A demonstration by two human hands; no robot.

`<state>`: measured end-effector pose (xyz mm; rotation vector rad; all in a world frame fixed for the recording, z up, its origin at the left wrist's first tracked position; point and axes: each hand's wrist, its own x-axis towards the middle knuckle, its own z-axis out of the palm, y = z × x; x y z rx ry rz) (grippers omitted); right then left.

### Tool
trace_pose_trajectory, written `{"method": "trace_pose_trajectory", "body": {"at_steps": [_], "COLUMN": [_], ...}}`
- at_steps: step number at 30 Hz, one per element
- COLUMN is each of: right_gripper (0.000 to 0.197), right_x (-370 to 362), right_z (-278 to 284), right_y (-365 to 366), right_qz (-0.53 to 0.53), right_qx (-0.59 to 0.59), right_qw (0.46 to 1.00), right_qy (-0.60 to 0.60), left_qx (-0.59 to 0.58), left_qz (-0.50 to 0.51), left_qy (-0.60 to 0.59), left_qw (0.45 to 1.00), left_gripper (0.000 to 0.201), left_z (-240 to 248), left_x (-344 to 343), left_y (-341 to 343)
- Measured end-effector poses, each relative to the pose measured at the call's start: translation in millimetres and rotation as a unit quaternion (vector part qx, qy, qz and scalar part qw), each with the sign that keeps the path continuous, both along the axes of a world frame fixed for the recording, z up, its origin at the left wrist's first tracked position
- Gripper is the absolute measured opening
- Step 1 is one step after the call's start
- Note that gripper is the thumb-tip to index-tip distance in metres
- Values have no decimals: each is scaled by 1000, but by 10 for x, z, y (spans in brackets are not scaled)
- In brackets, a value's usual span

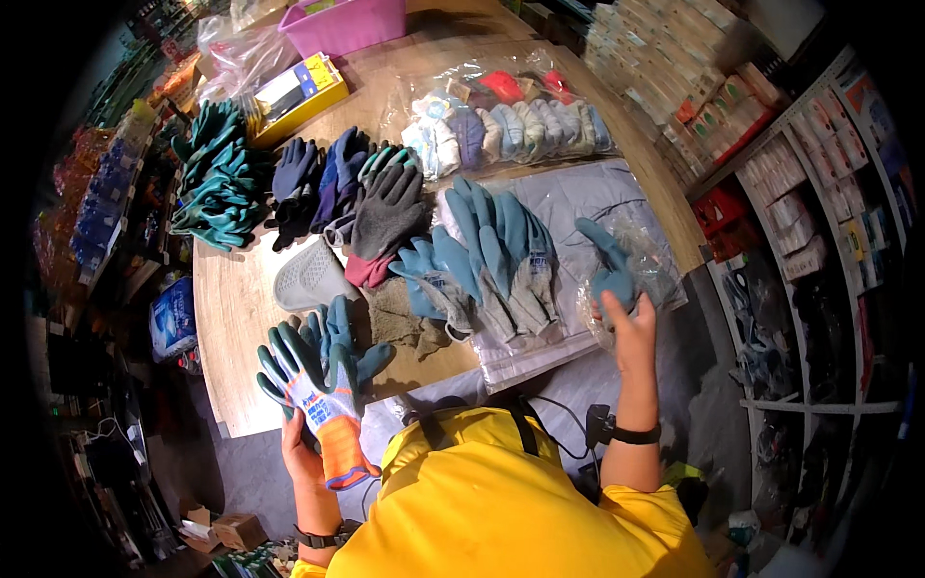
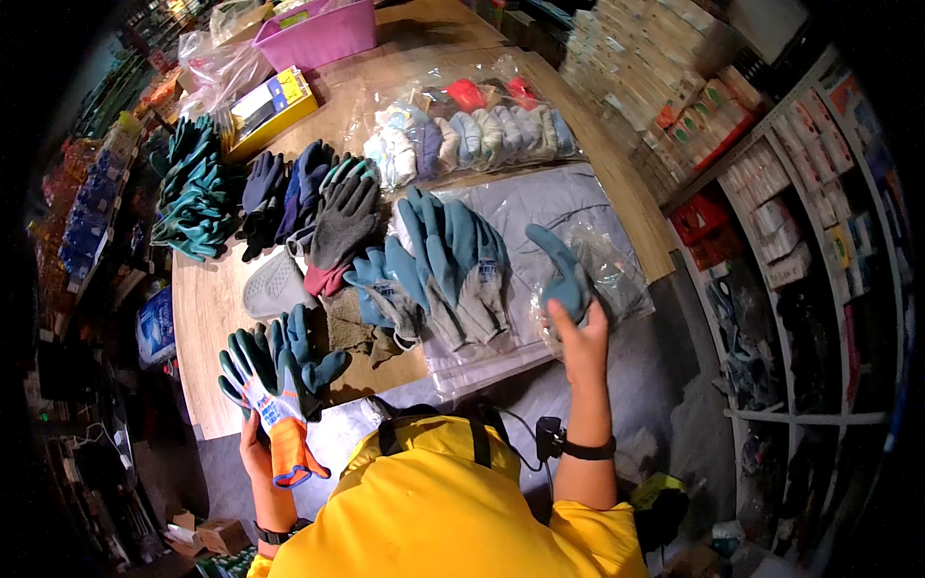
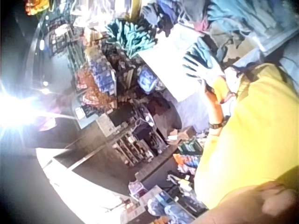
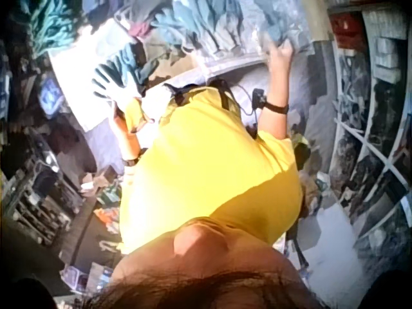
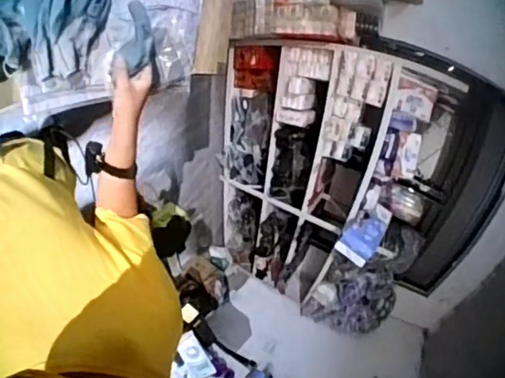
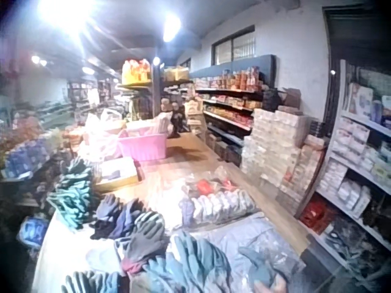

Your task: The person picks up and sorts multiple pairs of work gloves on a table by hand, then carries a stack of green gloves to a shelf and places them among other gloves.

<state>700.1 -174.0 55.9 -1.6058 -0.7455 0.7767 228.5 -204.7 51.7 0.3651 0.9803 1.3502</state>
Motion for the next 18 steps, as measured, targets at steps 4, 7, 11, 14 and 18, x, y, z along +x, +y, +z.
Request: {"method": "trace_pose_trajectory", "body": {"at_steps": [4,7,11,14,18], "right_gripper": [29,27,19,21,47], "right_x": [-3,11,-151,-237,-470], "right_z": [-141,-29,235,219,353], "right_y": [-215,-411,-544,-555,-436], "right_qz": [13,-7,-29,-50,108], "right_qx": [25,29,90,202,107], "right_qw": [927,929,944,967,962], "right_qy": [-373,-370,-317,-145,-229], "left_qx": [-6,-40,-33,-19,-62], "left_qz": [-36,-52,-111,-103,-89], "left_qy": [-10,0,10,6,-13], "left_qw": [999,998,993,994,994], "left_gripper": [42,41,43,45,43], "left_z": [119,33,55,123,199], "left_x": [62,0,43,188,302], "left_y": [149,295,457,582,606]}}
